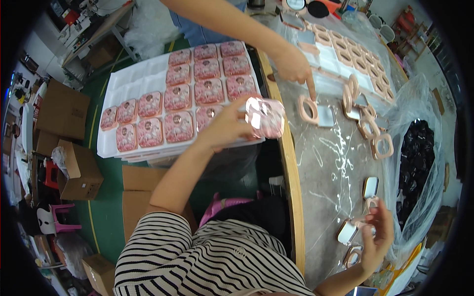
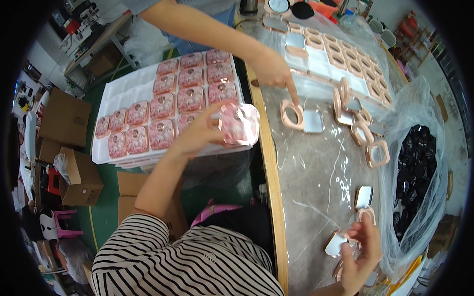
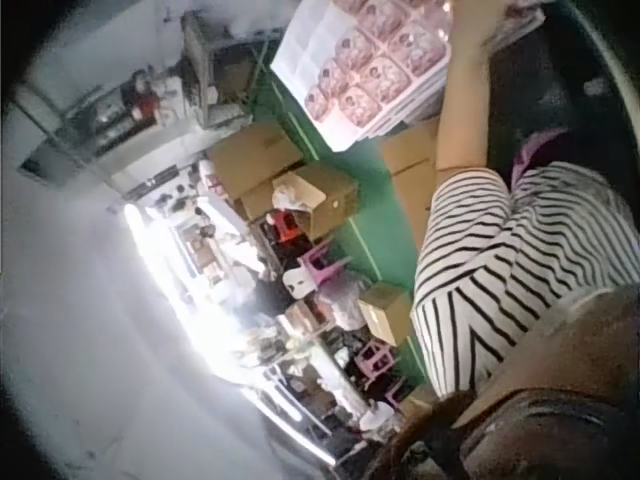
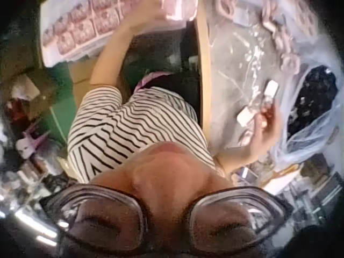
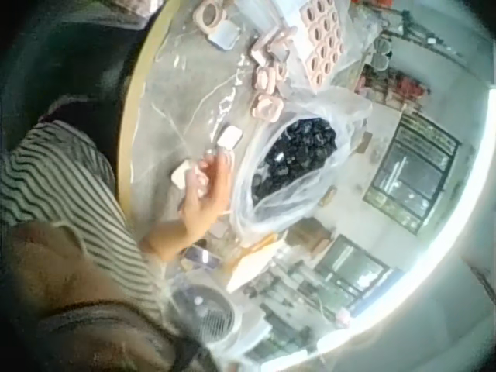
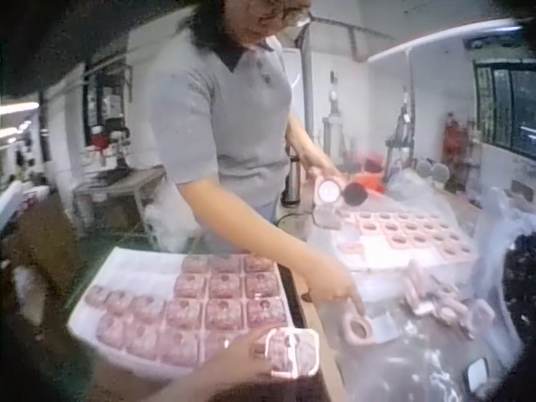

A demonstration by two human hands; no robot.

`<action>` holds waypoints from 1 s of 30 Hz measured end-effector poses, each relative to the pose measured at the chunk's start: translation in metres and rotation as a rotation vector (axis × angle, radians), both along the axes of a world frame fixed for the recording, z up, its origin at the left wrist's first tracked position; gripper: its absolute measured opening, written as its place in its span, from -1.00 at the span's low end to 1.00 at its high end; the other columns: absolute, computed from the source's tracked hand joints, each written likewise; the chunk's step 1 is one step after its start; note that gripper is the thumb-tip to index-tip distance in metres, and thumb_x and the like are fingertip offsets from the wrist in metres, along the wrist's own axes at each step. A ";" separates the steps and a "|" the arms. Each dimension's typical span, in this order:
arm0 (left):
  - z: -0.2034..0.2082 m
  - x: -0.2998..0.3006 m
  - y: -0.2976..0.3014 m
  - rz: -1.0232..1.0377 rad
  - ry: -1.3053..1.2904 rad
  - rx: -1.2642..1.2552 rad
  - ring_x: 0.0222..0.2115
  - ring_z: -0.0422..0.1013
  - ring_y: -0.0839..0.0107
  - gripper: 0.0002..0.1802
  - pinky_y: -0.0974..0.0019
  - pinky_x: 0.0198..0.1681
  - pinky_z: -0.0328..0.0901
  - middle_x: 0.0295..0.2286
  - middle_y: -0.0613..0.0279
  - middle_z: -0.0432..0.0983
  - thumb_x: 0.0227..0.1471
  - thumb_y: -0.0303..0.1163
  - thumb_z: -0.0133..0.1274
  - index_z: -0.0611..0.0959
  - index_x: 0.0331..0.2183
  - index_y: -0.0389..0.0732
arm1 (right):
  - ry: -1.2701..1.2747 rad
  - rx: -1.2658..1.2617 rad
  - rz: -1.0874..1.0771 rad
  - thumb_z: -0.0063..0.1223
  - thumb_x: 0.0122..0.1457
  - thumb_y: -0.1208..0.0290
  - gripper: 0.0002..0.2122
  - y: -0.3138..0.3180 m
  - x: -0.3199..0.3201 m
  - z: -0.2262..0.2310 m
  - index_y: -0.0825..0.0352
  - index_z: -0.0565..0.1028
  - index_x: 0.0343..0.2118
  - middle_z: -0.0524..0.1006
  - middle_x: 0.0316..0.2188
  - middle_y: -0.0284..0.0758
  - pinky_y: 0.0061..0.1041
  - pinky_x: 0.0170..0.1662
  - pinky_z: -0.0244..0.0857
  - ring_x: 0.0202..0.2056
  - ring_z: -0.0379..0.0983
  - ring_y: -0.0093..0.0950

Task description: The person assembles makeup compacts by inserting cushion pods into compact cases, closing the compacts, and placing them into a packaging tray.

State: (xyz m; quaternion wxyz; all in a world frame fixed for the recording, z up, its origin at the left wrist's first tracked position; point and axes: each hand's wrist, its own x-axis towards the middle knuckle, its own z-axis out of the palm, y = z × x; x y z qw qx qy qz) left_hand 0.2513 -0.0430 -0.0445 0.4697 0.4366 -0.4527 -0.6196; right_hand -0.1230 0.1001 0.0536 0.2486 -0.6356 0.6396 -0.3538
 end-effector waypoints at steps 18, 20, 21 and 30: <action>-0.007 0.022 -0.008 0.120 -1.010 -0.247 -0.19 0.37 0.08 -0.27 0.19 -0.08 0.24 -0.15 -0.14 0.31 -0.21 -0.36 0.08 0.33 0.06 -0.41 | 0.361 0.202 -0.339 0.04 0.16 0.34 -0.65 -0.066 -0.204 0.002 0.40 0.44 -0.02 0.50 -0.30 -0.38 -0.69 -0.15 0.23 -0.24 0.38 -0.62; 0.000 0.008 -0.007 0.210 -1.123 -0.381 -0.22 0.37 0.04 -0.39 0.20 -0.09 0.25 -0.19 -0.14 0.36 -0.19 -0.39 0.07 0.42 -0.02 -0.39 | 0.480 0.218 -0.424 0.07 0.13 0.32 -0.65 -0.076 -0.274 -0.021 0.42 0.46 -0.06 0.53 -0.28 -0.32 -0.64 -0.15 0.26 -0.24 0.42 -0.57; 0.006 0.000 -0.003 0.204 -1.136 -0.378 -0.22 0.37 0.04 -0.39 0.20 -0.09 0.25 -0.19 -0.14 0.36 -0.19 -0.39 0.07 0.42 -0.02 -0.39 | 0.520 0.196 -0.435 0.08 0.12 0.32 -0.65 -0.085 -0.317 -0.046 0.43 0.47 -0.08 0.55 -0.27 -0.26 -0.60 -0.15 0.28 -0.23 0.44 -0.53; 0.018 -0.113 0.002 -0.491 -0.752 -0.226 -0.49 0.46 0.16 -0.76 0.23 -0.34 0.32 -0.58 0.02 0.51 -0.12 -0.38 0.07 0.61 -0.43 -0.39 | 0.974 0.274 -0.518 -0.05 0.11 0.09 -0.54 -0.089 -0.418 -0.144 0.40 0.46 -0.08 0.49 -0.17 0.02 -0.30 -0.02 0.24 -0.08 0.40 -0.08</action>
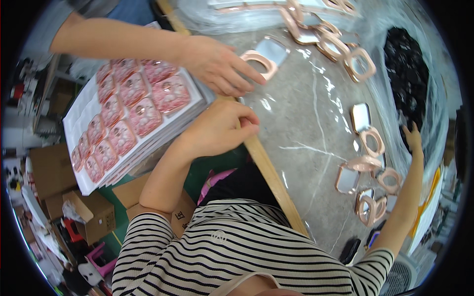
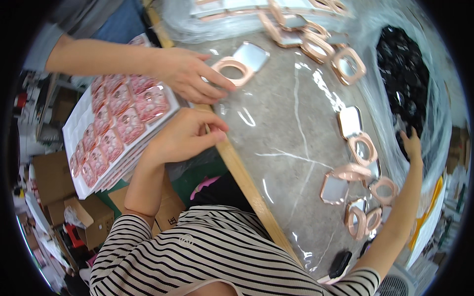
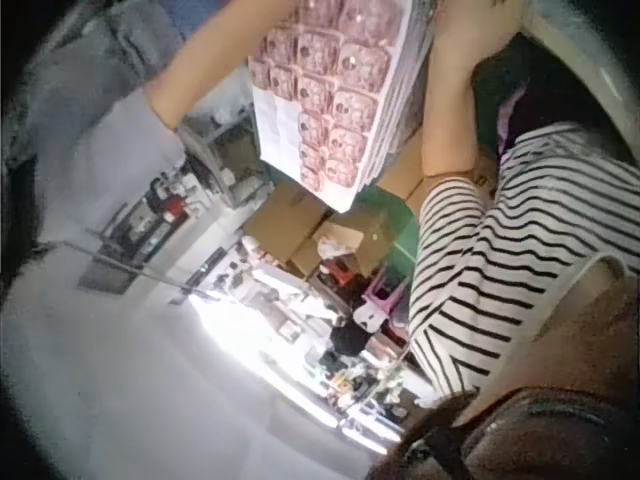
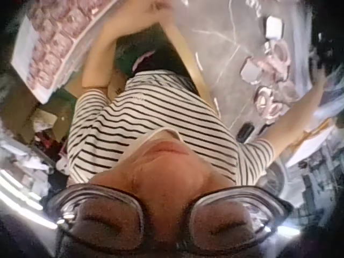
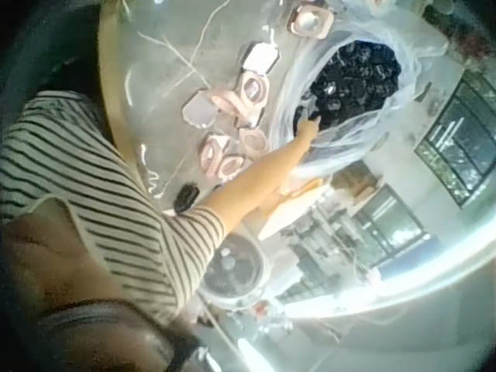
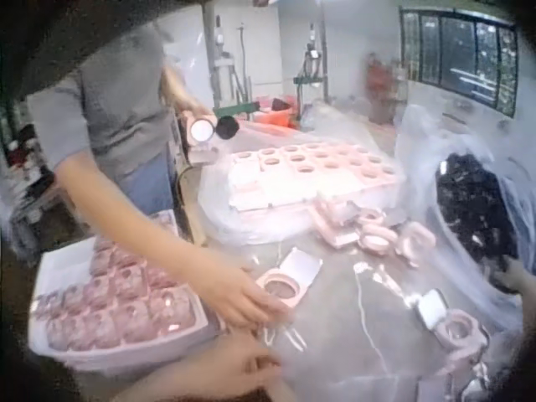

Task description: The person assembles makeup compacts by inserting cushion pods into compact cases, closing the compacts, and placing them into a packaging tray.

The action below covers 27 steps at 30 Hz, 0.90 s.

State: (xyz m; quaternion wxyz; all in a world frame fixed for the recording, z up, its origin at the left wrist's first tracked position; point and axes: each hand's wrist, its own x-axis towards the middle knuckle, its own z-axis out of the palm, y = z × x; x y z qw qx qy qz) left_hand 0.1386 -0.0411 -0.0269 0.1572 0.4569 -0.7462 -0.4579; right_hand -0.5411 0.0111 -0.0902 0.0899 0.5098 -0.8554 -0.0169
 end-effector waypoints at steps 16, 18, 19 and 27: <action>-0.051 -0.246 -0.012 -0.396 0.042 0.464 -0.72 0.43 0.32 -0.49 0.29 -0.63 0.31 -0.64 0.02 0.52 0.03 -0.02 0.01 0.58 -0.53 -0.37 | 0.005 0.123 0.078 0.24 -0.16 0.14 -0.47 0.017 0.005 0.017 0.51 0.46 -0.22 0.45 -0.17 -0.01 -0.33 -0.08 0.25 -0.12 0.38 -0.18; -0.073 -0.265 -0.007 -0.303 0.127 0.543 -0.76 0.38 0.38 -0.51 0.32 -0.69 0.27 -0.68 0.06 0.50 -0.01 -0.05 0.06 0.58 -0.57 -0.37 | 0.079 0.058 0.114 0.26 -0.17 0.19 -0.52 0.007 0.031 0.024 0.48 0.45 -0.25 0.48 -0.26 -0.05 -0.33 -0.12 0.26 -0.20 0.42 -0.19; -0.076 -0.270 -0.003 -0.219 0.211 0.626 -0.81 0.34 0.43 -0.53 0.36 -0.76 0.23 -0.73 0.11 0.47 -0.04 -0.08 0.11 0.59 -0.62 -0.36 | -0.027 -0.011 0.043 0.27 -0.16 0.26 -0.56 0.003 0.042 0.028 0.45 0.42 -0.26 0.48 -0.34 -0.09 -0.35 -0.15 0.28 -0.28 0.43 -0.20; -0.083 -0.287 0.005 -0.037 0.435 0.953 -0.65 0.49 0.24 -0.75 0.35 -0.63 0.43 -0.53 -0.13 0.52 -0.03 -0.44 0.06 0.55 -0.38 -0.49 | -0.045 -0.054 0.070 0.12 0.01 0.24 -0.65 -0.014 0.060 0.047 0.37 0.46 -0.19 0.55 -0.39 -0.14 -0.36 -0.26 0.30 -0.35 0.49 -0.24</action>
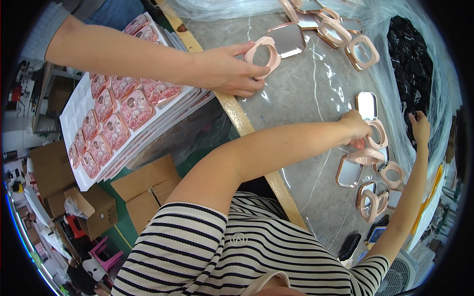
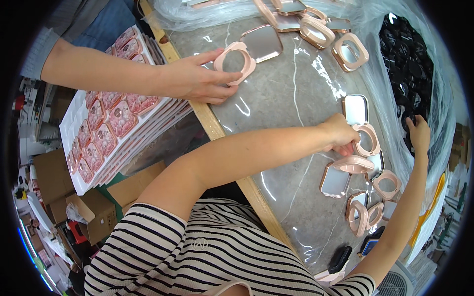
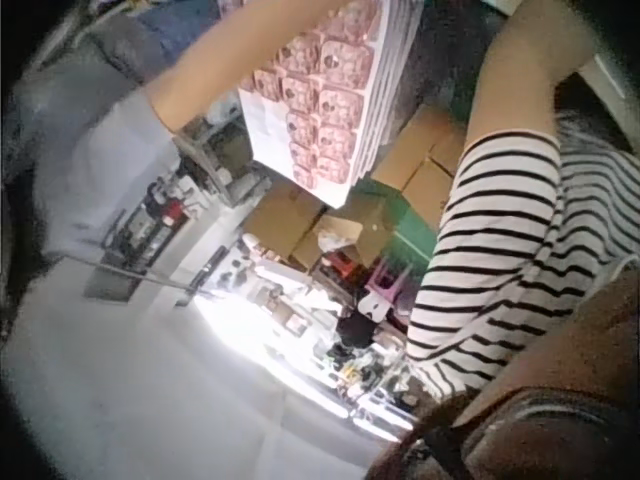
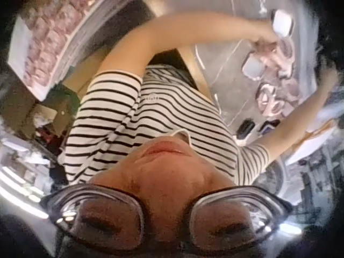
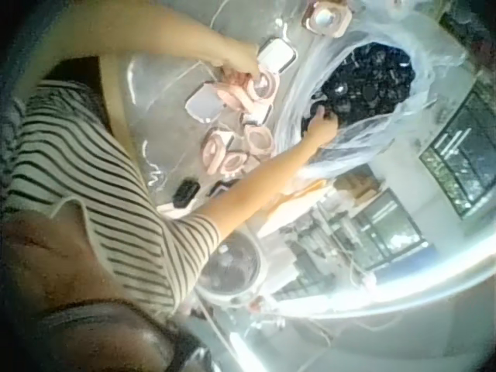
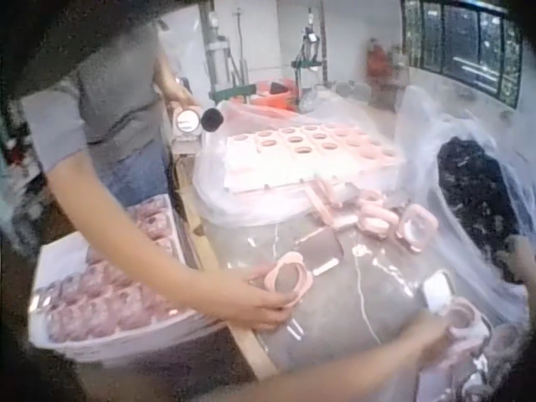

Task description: The person assembles makeup compacts by inserting cushion pods into compact cases, closing the compacts, and placing them into a packaging tray.

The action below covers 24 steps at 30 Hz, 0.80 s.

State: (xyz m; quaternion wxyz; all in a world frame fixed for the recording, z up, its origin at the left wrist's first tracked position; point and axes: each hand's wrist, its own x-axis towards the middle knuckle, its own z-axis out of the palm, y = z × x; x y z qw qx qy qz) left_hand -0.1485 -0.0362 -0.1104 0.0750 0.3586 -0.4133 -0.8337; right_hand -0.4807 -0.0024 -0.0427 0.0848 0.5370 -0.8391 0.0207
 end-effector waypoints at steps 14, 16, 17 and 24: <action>0.032 0.126 -0.004 0.032 0.078 -0.451 -0.57 0.51 0.34 -0.68 0.38 -0.52 0.40 -0.45 0.00 0.53 0.09 -0.40 -0.10 0.37 -0.18 -0.44 | -1.770 -0.370 0.297 -0.21 0.29 0.27 -0.51 0.031 0.164 0.116 0.47 0.07 0.17 0.13 0.15 -0.05 -0.60 -0.17 0.45 0.03 0.35 -0.31; 0.026 0.143 0.003 0.040 0.089 -0.501 -0.56 0.51 0.37 -0.69 0.40 -0.50 0.39 -0.44 0.01 0.53 0.10 -0.41 -0.10 0.35 -0.17 -0.43 | -1.921 -0.274 0.368 -0.24 0.30 0.30 -0.50 0.051 0.194 0.122 0.46 0.01 0.20 -0.02 0.23 -0.06 -0.59 -0.21 0.46 0.08 0.30 -0.28; 0.023 0.151 0.006 0.049 0.096 -0.552 -0.55 0.50 0.39 -0.70 0.42 -0.48 0.37 -0.44 0.03 0.53 0.11 -0.41 -0.11 0.33 -0.16 -0.41 | -1.930 -0.428 0.226 -0.26 0.31 0.31 -0.51 0.059 0.221 0.121 0.43 -0.01 0.21 -0.06 0.25 -0.07 -0.63 -0.30 0.43 0.01 0.34 -0.32; 0.019 0.181 0.019 0.168 0.310 -0.445 -0.43 0.47 0.48 -0.73 0.42 -0.42 0.37 -0.38 0.08 0.52 0.21 -0.36 -0.19 0.26 -0.11 -0.30 | -2.097 -0.905 0.290 -0.28 0.31 0.30 -0.56 0.105 0.274 0.072 0.43 0.09 0.18 0.13 0.15 -0.04 -0.67 -0.50 0.27 -0.22 0.31 -0.45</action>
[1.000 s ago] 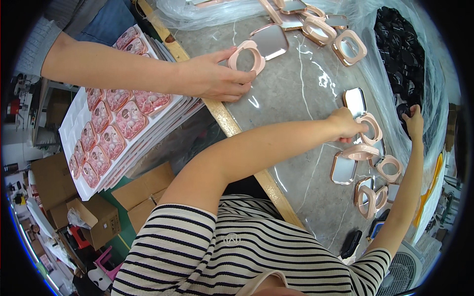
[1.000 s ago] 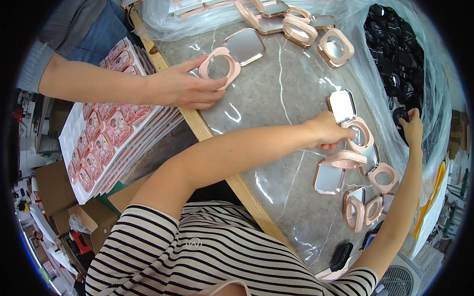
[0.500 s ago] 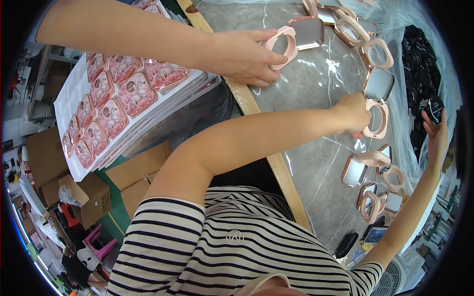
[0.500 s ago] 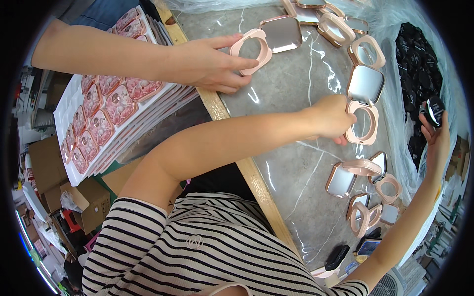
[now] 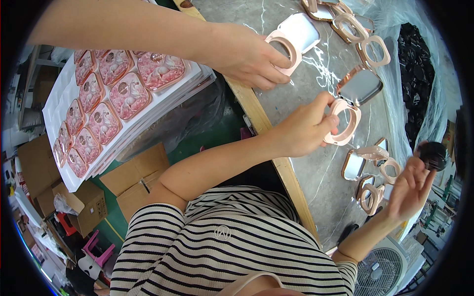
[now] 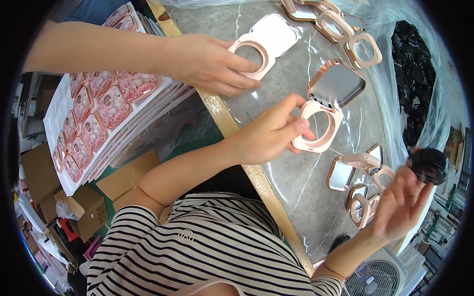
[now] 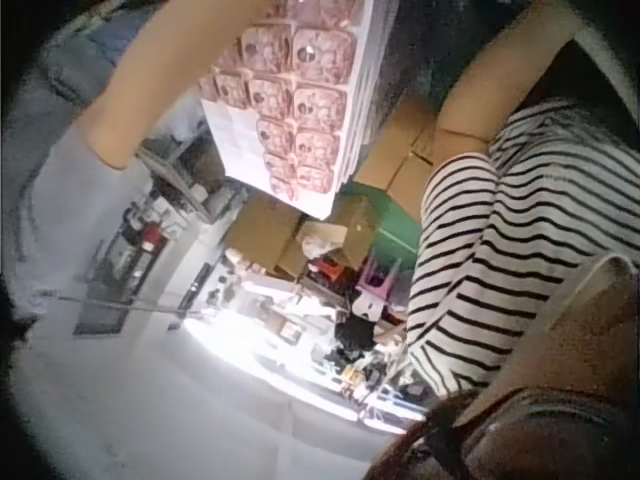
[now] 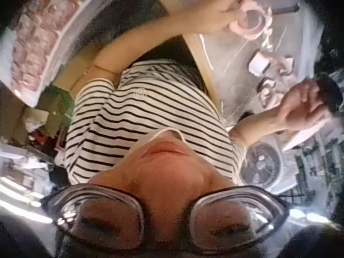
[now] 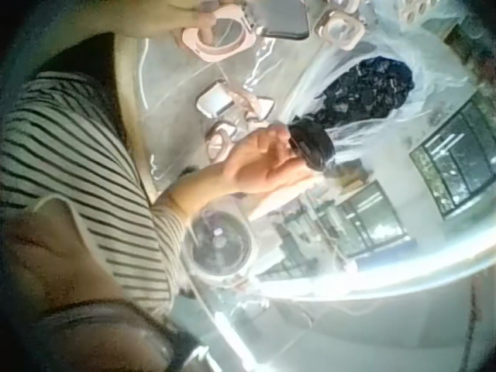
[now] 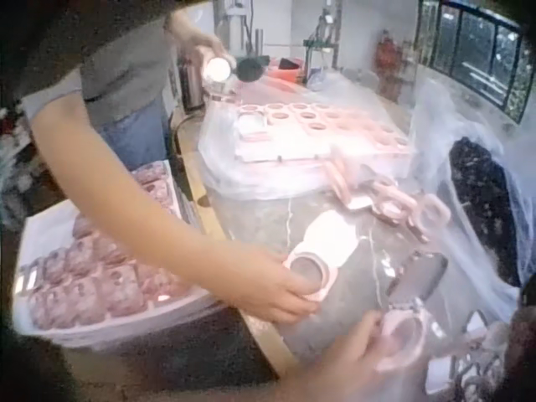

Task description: The person assembles makeup compacts by inserting cushion pods into compact cases, closing the compacts, and placing them into a packaging tray.

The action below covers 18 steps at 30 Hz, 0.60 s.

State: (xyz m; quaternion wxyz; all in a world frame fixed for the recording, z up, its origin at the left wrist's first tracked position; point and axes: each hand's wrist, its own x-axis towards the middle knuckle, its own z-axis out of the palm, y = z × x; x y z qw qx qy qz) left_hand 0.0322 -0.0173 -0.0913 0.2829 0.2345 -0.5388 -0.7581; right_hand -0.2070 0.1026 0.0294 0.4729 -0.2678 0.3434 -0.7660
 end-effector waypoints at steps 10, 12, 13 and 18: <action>0.022 0.027 -0.013 -0.040 0.273 0.247 -0.15 0.43 0.33 -0.53 0.31 -0.18 0.42 -0.12 -0.06 0.42 0.20 -0.33 -0.17 0.15 0.08 -0.27 | 0.746 0.042 -0.155 0.00 0.06 0.65 -0.62 -0.056 0.094 -0.026 0.55 0.34 -0.01 0.36 -0.01 0.00 -0.45 0.07 0.23 0.02 0.35 -0.32; 0.027 0.028 -0.015 -0.031 0.258 0.193 -0.15 0.43 0.33 -0.52 0.32 -0.17 0.42 -0.12 -0.06 0.42 0.19 -0.35 -0.16 0.14 0.08 -0.27 | 0.687 0.080 -0.160 0.04 0.03 0.70 -0.60 -0.054 0.093 -0.027 0.59 0.32 -0.01 0.41 -0.07 -0.05 -0.49 0.04 0.27 -0.01 0.37 -0.36; 0.030 0.028 -0.015 -0.018 0.245 0.148 -0.16 0.43 0.32 -0.51 0.32 -0.16 0.41 -0.11 -0.07 0.42 0.18 -0.37 -0.14 0.14 0.09 -0.27 | 0.687 0.076 -0.164 0.06 0.04 0.69 -0.62 -0.055 0.089 -0.031 0.57 0.34 -0.04 0.43 -0.12 -0.11 -0.55 -0.01 0.29 -0.07 0.39 -0.42; 0.044 0.023 -0.011 0.027 0.239 0.146 -0.13 0.42 0.31 -0.46 0.29 -0.07 0.36 -0.07 -0.09 0.38 0.14 -0.45 -0.10 0.11 0.12 -0.22 | 0.679 0.124 -0.236 0.10 0.07 0.62 -0.80 -0.057 0.087 -0.044 0.48 0.45 -0.22 0.46 -0.37 -0.35 -0.75 -0.22 0.23 -0.37 0.34 -0.67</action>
